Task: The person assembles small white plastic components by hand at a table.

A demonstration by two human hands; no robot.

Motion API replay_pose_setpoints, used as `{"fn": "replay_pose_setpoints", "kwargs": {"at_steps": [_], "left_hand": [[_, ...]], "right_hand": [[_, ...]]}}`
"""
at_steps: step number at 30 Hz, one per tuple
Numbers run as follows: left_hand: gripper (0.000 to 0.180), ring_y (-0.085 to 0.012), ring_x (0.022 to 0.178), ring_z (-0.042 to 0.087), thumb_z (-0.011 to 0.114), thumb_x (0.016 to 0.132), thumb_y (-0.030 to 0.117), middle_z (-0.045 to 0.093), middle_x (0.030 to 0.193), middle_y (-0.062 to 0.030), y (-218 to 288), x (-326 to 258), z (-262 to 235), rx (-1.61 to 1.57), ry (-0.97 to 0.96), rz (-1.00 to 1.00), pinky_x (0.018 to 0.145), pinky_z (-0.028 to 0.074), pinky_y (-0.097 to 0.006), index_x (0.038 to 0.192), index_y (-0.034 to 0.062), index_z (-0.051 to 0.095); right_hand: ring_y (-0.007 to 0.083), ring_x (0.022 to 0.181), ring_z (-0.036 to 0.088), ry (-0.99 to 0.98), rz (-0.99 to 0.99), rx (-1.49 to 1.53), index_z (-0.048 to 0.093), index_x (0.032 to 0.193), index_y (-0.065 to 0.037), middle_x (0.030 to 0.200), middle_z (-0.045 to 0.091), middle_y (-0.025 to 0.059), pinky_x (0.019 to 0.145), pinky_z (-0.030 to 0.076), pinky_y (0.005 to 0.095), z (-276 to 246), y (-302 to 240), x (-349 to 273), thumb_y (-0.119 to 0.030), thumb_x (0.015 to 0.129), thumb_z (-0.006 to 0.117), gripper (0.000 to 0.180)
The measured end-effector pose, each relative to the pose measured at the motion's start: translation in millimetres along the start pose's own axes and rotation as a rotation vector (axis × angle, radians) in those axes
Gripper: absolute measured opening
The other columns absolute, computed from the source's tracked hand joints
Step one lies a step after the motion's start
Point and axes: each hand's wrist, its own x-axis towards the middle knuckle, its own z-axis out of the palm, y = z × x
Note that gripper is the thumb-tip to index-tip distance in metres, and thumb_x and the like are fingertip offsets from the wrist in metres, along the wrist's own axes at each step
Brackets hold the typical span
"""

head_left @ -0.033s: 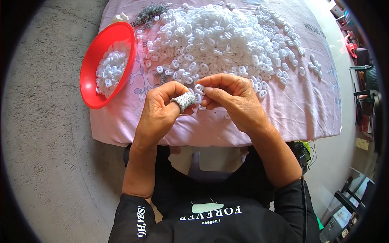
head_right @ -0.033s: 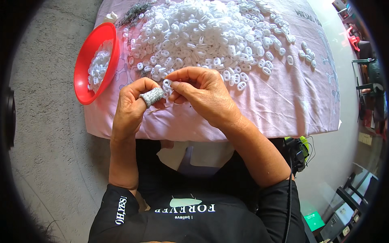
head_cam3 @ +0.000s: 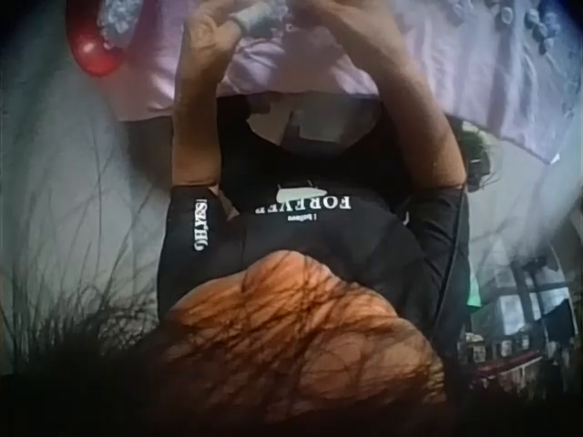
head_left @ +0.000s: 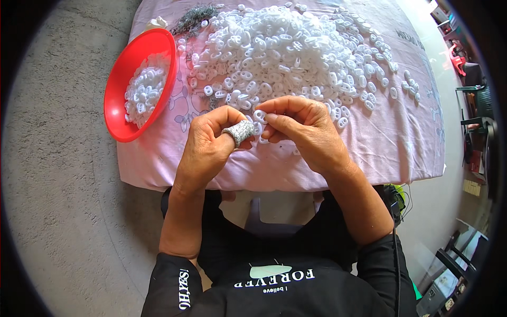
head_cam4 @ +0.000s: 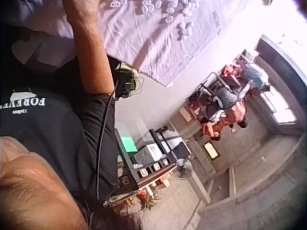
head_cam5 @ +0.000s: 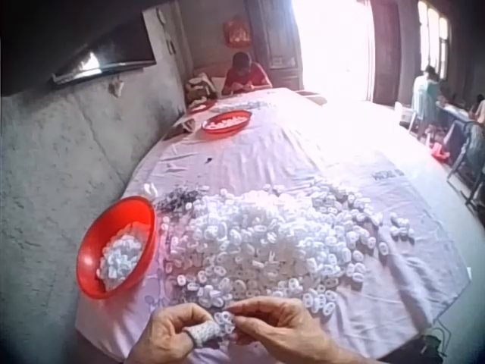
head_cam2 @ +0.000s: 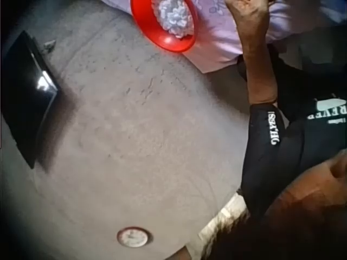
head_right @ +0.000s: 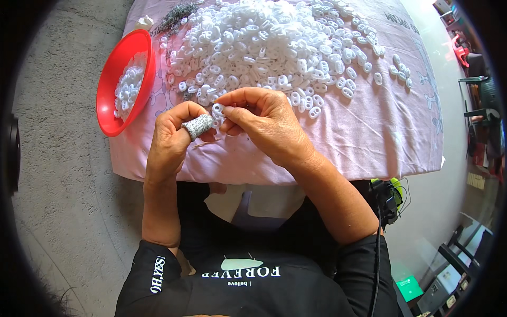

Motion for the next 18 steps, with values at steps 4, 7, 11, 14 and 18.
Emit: {"fn": "replay_pose_setpoints", "kwargs": {"at_steps": [4,7,11,14,18], "left_hand": [[0.007,-0.0086,0.074,0.061,0.057,0.089,0.002,0.065,0.08,-0.0047,0.0,-0.7,-0.1,0.007,0.006,0.009,0.07,0.052,-0.023,0.09,-0.0028,0.062],[0.007,-0.0085,0.074,0.06,0.056,0.089,0.001,0.064,0.081,-0.0046,0.2,-0.3,1.2,0.006,0.009,0.009,0.07,0.052,-0.024,0.09,-0.0026,0.062],[0.007,-0.0083,0.075,0.06,0.056,0.089,0.002,0.064,0.081,-0.0043,-0.9,-0.2,1.5,-0.007,0.015,0.018,0.071,0.052,-0.024,0.091,-0.0023,0.061],[0.007,-0.008,0.075,0.059,0.055,0.09,0.002,0.064,0.081,-0.004,-1.6,0.1,2.7,0.002,0.008,0.037,0.07,0.051,-0.023,0.09,-0.002,0.06],[0.007,-0.0076,0.074,0.058,0.053,0.091,0.001,0.063,0.081,-0.0041,-0.1,0.3,4.8,0.02,0.028,0.055,0.069,0.049,-0.022,0.089,-0.002,0.059]], "right_hand": [[0.0113,0.075,0.065,0.007,-0.002,-0.001,0.065,0.11,0.003,0.086,0.067,0.0082,0.071,0.056,0.0239,1.1,0.8,-0.2,-0.006,0.092,0.06,0.021],[0.0112,0.075,0.065,0.013,-0.004,-0.018,0.065,0.11,0.003,0.086,0.067,0.0082,0.071,0.056,0.0239,0.3,1.4,0.0,-0.006,0.092,0.06,0.021],[0.011,0.075,0.065,0.013,-0.008,-0.027,0.065,0.11,0.003,0.087,0.067,0.008,0.071,0.055,0.0238,0.3,0.6,-0.4,-0.006,0.092,0.06,0.021],[0.0107,0.075,0.064,-0.004,-0.014,-0.006,0.064,0.111,0.003,0.088,0.067,0.0079,0.071,0.055,0.0238,0.7,0.4,-0.7,-0.006,0.092,0.06,0.022],[0.0103,0.075,0.064,0.012,-0.003,0.009,0.064,0.112,0.003,0.089,0.067,0.0079,0.071,0.055,0.0237,2.2,1.1,-1.1,-0.007,0.092,0.06,0.022]]}}
